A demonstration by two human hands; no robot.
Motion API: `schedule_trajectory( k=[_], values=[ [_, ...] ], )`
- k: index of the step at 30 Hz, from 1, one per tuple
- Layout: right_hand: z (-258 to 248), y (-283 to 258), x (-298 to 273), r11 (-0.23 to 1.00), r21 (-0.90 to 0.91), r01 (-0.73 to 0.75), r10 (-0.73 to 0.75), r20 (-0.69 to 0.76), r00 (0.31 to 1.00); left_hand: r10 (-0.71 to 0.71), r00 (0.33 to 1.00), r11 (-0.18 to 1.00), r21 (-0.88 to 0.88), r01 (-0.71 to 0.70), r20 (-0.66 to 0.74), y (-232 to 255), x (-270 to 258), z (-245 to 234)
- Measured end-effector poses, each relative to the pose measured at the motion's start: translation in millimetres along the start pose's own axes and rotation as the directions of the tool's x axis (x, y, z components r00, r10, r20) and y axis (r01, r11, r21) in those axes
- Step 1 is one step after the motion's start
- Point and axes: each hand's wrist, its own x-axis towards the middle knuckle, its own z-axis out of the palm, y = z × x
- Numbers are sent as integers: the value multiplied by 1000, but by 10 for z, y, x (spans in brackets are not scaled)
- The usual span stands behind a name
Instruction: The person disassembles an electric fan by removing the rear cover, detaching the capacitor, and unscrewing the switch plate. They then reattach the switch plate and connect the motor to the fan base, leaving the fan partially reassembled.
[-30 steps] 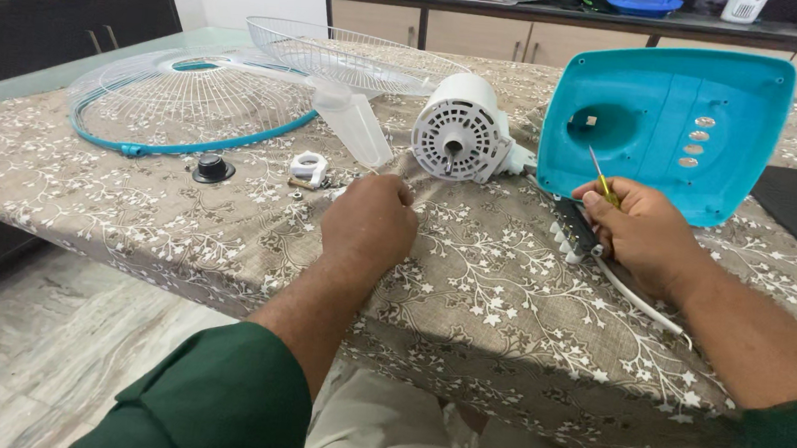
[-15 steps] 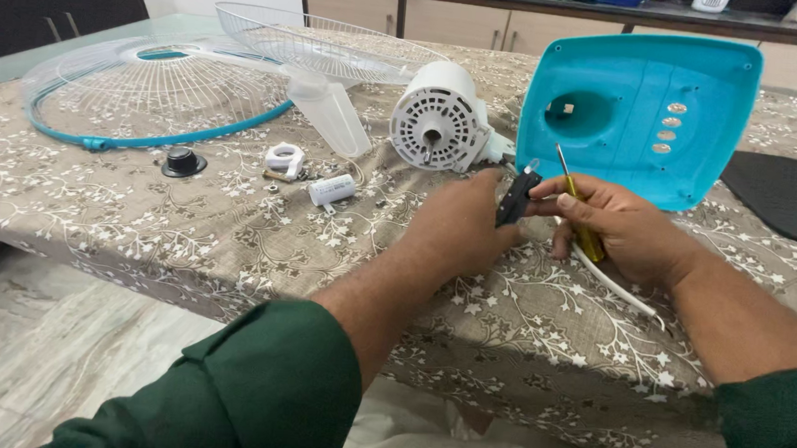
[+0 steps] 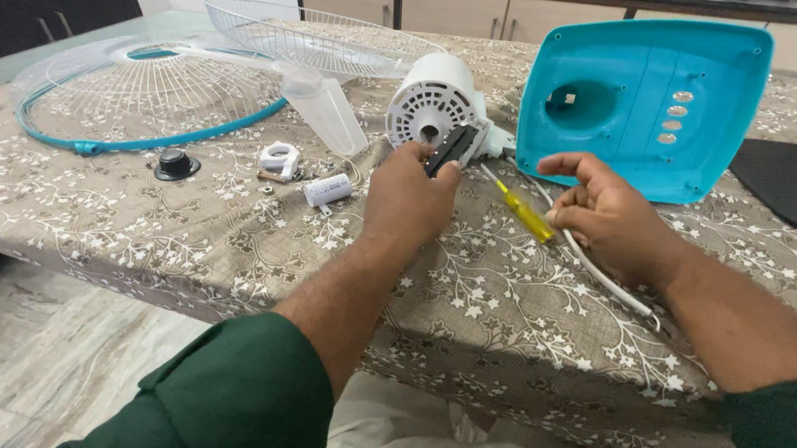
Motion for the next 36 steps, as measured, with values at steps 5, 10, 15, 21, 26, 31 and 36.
schedule_trajectory(
  k=[5, 10, 15, 21, 26, 31, 36],
  values=[
    [26, -108, -34, 986, 163, -45, 57, -73, 996, 124, 987, 985, -132, -109, 106, 73, -32, 62],
    [-34, -74, -44, 948, 318, 22, 7, -89, 996, 352, 875, 936, -142, -323, 333, 213, -124, 167],
    [-97, -20, -48, 949, 246, -199, 226, -85, 970, 433, 866, 901, -140, -410, 252, 322, -83, 290],
    [-52, -82, -60, 995, -104, 4, -15, -102, 995, 468, 792, 875, -82, -477, 393, 413, 98, 394],
    [-107, -109, -53, 780, -616, -110, -11, -189, 982, 607, 763, 794, -189, -577, 222, 494, 220, 587],
    [-351, 128, -3, 924, -357, -139, -116, -608, 786, 428, 903, 885, -195, -423, -13, 449, 226, 872],
    [-875, 465, 40, 986, -126, -108, -89, -951, 296, 191, 981, 958, -220, -181, 24, 334, 241, 922]
  ],
)
